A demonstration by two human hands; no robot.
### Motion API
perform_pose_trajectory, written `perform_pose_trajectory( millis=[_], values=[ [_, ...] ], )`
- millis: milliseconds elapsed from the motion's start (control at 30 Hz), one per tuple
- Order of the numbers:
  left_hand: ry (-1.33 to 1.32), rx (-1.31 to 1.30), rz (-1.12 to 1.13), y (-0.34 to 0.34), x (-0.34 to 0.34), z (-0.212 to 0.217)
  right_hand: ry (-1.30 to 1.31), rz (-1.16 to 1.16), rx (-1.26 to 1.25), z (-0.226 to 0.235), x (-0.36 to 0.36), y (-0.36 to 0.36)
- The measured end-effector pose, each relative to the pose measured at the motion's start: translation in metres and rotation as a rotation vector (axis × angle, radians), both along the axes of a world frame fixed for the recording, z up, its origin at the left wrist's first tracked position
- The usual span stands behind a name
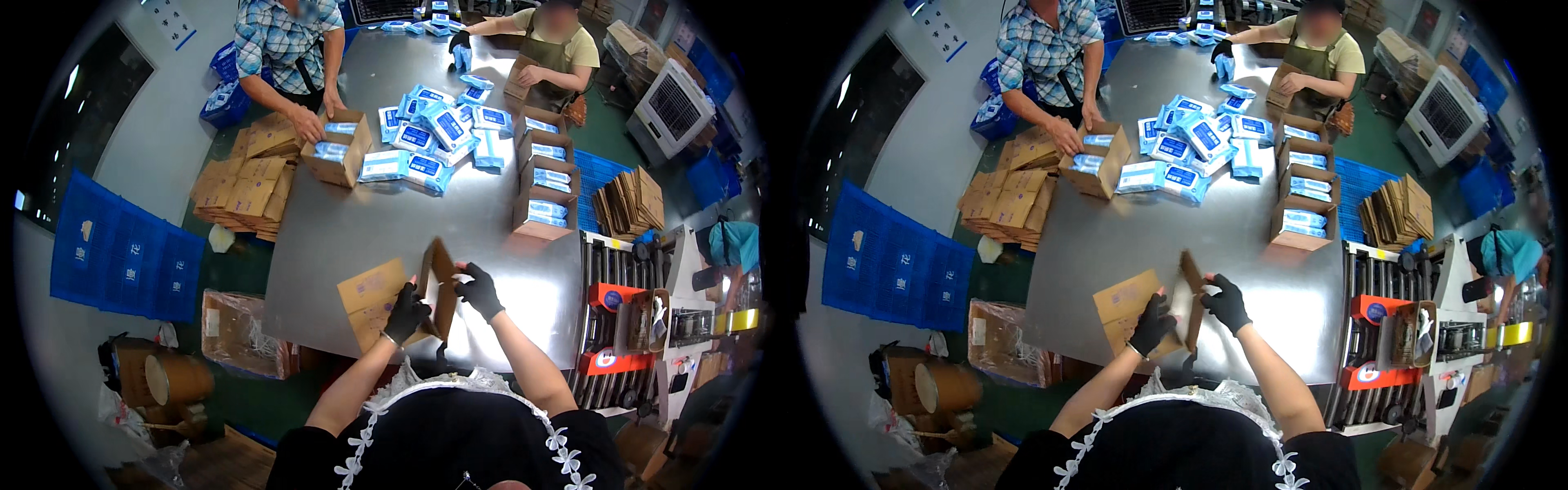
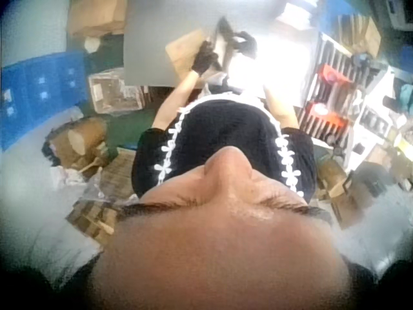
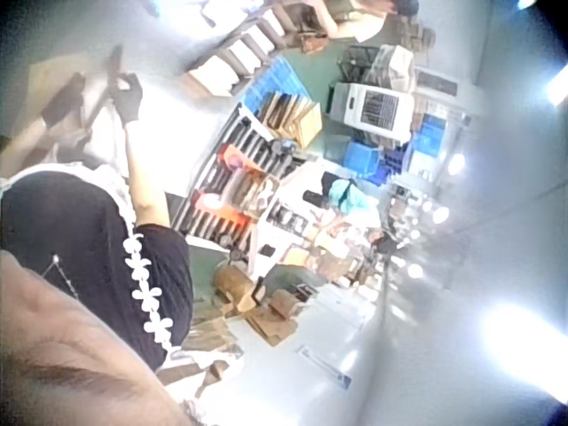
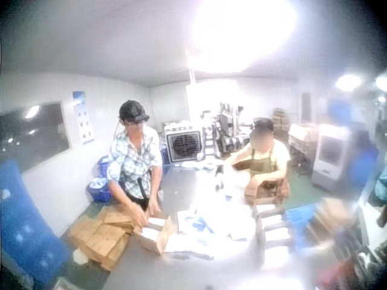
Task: The person packs multiple packs of wet wipes into small cardboard boxes, closes the boxes, and places them onto a conveyor belt for sealing.
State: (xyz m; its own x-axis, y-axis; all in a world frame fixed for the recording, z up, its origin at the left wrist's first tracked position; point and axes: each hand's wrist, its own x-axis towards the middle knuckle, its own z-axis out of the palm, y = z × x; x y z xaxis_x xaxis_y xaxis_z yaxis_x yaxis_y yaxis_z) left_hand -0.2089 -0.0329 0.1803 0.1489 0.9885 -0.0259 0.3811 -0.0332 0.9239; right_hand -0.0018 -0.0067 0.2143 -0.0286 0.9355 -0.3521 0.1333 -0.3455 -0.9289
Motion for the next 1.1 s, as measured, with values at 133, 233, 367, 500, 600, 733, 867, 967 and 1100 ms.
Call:
perform_pose_trajectory(
  millis=[133,233,367,500,600,733,867,967,1100],
  values=[
    [0.307,0.073,-0.061,0.010,0.007,0.038,-0.419,-0.131,0.531,0.011,0.017,-0.009],
    [0.513,0.123,0.069,0.042,0.034,0.025,-0.816,-0.093,0.466,0.023,0.036,-0.028],
    [0.742,0.628,0.102,0.090,0.070,0.038,-1.115,0.077,0.979,0.030,0.073,-0.023],
    [0.770,0.961,-0.226,0.103,0.104,0.018,-0.772,0.338,0.679,0.001,0.075,-0.011],
    [0.713,0.221,-0.570,0.111,0.114,0.063,-1.110,0.052,0.904,-0.016,0.084,0.026],
    [0.811,0.268,-0.676,0.099,0.089,0.060,-0.887,-0.224,0.402,-0.040,0.051,0.027],
    [0.963,0.495,-0.563,0.049,0.088,0.023,0.166,-0.620,0.032,-0.150,0.063,0.014],
    [0.575,0.590,-0.450,0.055,0.074,0.022,0.115,-0.430,-0.111,-0.230,0.086,-0.034],
    [0.080,0.565,-0.388,0.042,0.031,0.054,0.862,-0.558,-0.172,-0.058,0.055,-0.036]
  ],
)
